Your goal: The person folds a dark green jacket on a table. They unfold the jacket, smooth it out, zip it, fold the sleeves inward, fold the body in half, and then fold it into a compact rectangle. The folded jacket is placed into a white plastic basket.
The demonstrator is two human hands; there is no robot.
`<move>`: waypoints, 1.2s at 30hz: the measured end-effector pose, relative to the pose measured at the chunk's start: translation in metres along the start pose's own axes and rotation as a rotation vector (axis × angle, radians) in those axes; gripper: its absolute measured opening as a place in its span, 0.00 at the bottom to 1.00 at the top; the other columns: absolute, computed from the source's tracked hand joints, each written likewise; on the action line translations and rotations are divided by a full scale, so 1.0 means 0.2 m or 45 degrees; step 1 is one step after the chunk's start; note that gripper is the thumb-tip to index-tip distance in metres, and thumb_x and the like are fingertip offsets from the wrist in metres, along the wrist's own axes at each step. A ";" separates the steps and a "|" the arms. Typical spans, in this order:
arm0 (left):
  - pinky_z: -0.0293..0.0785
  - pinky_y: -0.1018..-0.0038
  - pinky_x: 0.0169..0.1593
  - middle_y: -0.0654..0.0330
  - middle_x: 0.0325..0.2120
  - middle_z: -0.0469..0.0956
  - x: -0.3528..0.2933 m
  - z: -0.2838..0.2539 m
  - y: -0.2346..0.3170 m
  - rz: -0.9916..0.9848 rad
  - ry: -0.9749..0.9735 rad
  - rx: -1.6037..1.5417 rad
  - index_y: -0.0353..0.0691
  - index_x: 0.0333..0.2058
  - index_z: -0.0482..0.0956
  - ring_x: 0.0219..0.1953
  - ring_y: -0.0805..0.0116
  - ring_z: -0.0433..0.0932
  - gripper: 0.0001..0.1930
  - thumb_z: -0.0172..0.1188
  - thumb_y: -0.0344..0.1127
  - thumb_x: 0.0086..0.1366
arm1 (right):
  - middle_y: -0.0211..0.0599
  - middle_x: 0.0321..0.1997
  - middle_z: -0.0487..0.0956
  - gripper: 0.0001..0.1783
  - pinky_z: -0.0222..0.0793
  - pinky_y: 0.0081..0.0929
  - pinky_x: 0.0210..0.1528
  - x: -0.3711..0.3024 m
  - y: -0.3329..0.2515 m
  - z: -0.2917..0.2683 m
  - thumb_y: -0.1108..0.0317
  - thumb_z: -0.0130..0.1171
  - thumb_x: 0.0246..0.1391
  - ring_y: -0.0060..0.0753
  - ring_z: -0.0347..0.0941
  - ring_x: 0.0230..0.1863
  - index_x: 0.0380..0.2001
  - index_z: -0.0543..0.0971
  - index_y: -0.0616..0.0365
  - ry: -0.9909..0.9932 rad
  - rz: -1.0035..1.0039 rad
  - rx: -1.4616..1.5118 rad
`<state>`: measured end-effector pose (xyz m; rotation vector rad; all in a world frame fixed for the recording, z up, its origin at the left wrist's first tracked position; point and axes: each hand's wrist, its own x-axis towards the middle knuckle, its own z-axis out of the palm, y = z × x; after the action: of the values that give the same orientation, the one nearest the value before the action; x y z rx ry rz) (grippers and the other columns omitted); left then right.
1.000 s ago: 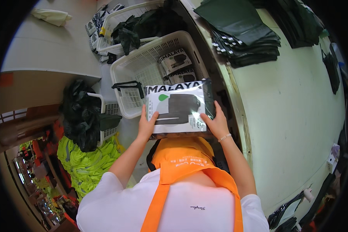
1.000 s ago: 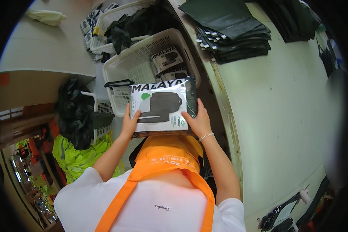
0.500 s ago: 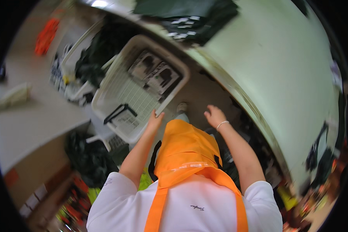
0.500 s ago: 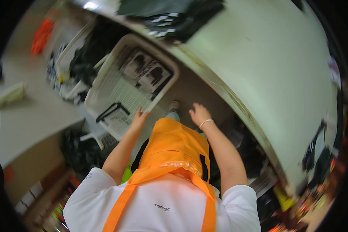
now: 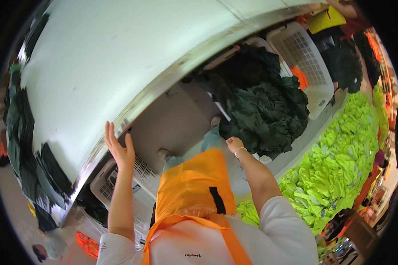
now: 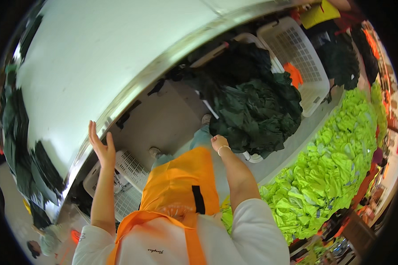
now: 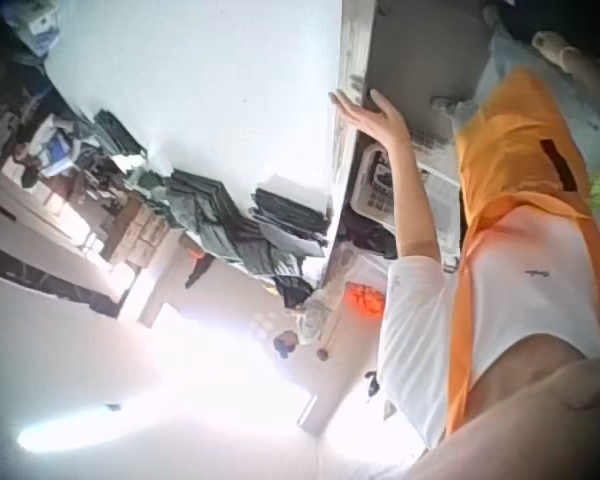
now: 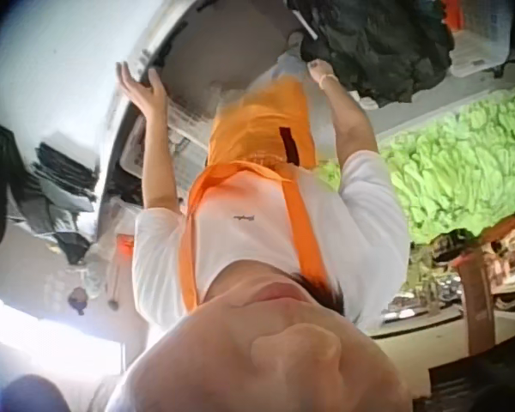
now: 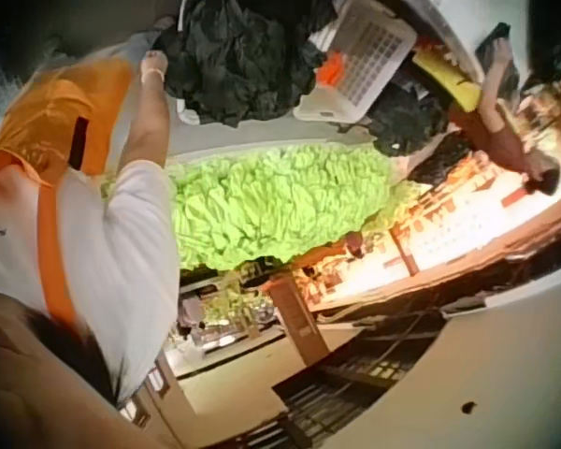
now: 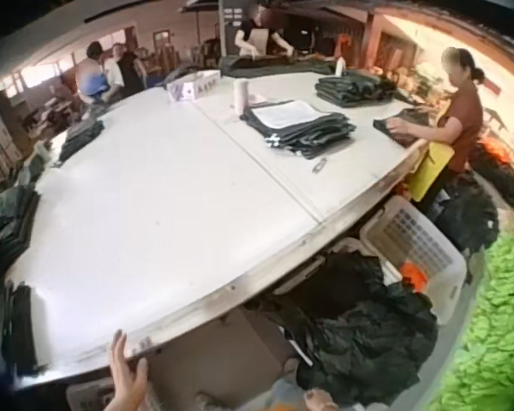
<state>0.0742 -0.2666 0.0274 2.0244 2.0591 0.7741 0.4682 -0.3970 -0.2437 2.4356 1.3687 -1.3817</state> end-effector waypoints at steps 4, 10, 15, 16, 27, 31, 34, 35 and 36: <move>0.39 0.51 0.65 0.49 0.64 0.51 0.30 0.39 0.26 -0.044 -0.159 0.110 0.39 0.63 0.52 0.66 0.48 0.46 0.36 0.56 0.42 0.60 | 0.54 0.47 0.72 0.18 0.67 0.41 0.51 0.38 0.12 -0.23 0.62 0.57 0.50 0.54 0.69 0.50 0.41 0.75 0.61 0.274 0.156 0.188; 0.40 0.52 0.65 0.47 0.64 0.49 0.34 0.41 0.30 0.110 -0.097 0.643 0.38 0.63 0.51 0.65 0.45 0.47 0.44 0.59 0.53 0.55 | 0.54 0.61 0.63 0.45 0.61 0.40 0.59 0.55 -0.03 -0.48 0.60 0.65 0.43 0.55 0.62 0.59 0.62 0.56 0.61 0.328 0.602 0.092; 0.38 0.52 0.65 0.47 0.64 0.47 0.34 0.43 0.37 0.033 -0.112 0.581 0.39 0.64 0.50 0.66 0.45 0.45 0.44 0.61 0.50 0.53 | 0.59 0.57 0.68 0.36 0.65 0.40 0.54 0.70 0.26 -0.32 0.66 0.59 0.46 0.60 0.66 0.55 0.59 0.62 0.66 0.119 0.326 0.655; 0.37 0.51 0.65 0.47 0.65 0.47 0.33 0.44 0.37 -0.018 -0.124 0.573 0.39 0.64 0.50 0.66 0.45 0.44 0.44 0.61 0.50 0.53 | 0.57 0.54 0.71 0.32 0.65 0.38 0.53 0.64 0.26 -0.40 0.66 0.59 0.47 0.57 0.68 0.52 0.56 0.66 0.67 0.134 0.267 0.737; 0.51 0.62 0.64 0.43 0.62 0.54 0.03 0.91 1.01 -0.203 -0.786 -0.729 0.34 0.62 0.53 0.64 0.48 0.51 0.40 0.61 0.45 0.56 | 0.36 0.41 0.78 0.14 0.68 0.25 0.45 -0.54 -0.40 -1.97 0.70 0.58 0.54 0.28 0.73 0.39 0.41 0.76 0.69 0.893 -0.347 1.504; 0.43 0.64 0.67 0.54 0.62 0.58 0.36 0.89 1.15 -0.974 -1.252 -1.811 0.38 0.62 0.57 0.64 0.59 0.55 0.44 0.40 0.70 0.60 | 0.37 0.41 0.77 0.14 0.68 0.27 0.47 -0.89 -0.82 -1.86 0.74 0.60 0.50 0.28 0.72 0.41 0.41 0.76 0.66 0.857 -0.577 1.176; 0.53 0.59 0.64 0.51 0.57 0.66 0.69 0.60 1.17 -1.018 -1.462 -2.355 0.37 0.59 0.63 0.60 0.57 0.63 0.45 0.37 0.73 0.58 | 0.36 0.45 0.76 0.19 0.66 0.30 0.50 -1.06 -1.02 -1.47 0.70 0.64 0.47 0.30 0.71 0.46 0.43 0.75 0.64 0.313 -0.871 0.646; 0.57 0.59 0.62 0.51 0.55 0.68 0.78 0.53 1.15 -0.927 -1.588 -2.582 0.37 0.58 0.65 0.57 0.57 0.66 0.43 0.40 0.71 0.59 | 0.41 0.44 0.77 0.21 0.65 0.31 0.51 -1.09 -1.09 -1.33 0.64 0.64 0.47 0.35 0.72 0.46 0.44 0.75 0.62 0.060 -0.902 0.508; 0.62 0.58 0.60 0.51 0.54 0.70 0.83 0.45 1.11 -0.842 -1.730 -2.785 0.36 0.56 0.66 0.55 0.57 0.69 0.41 0.44 0.69 0.60 | 0.47 0.47 0.75 0.26 0.64 0.34 0.52 -1.06 -1.08 -1.14 0.57 0.63 0.48 0.43 0.71 0.49 0.47 0.73 0.61 -0.085 -0.993 0.377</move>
<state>0.2988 -0.0928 0.0931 0.1279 0.1693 0.5206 0.4264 -0.3132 0.1235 2.0231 2.3928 -1.8838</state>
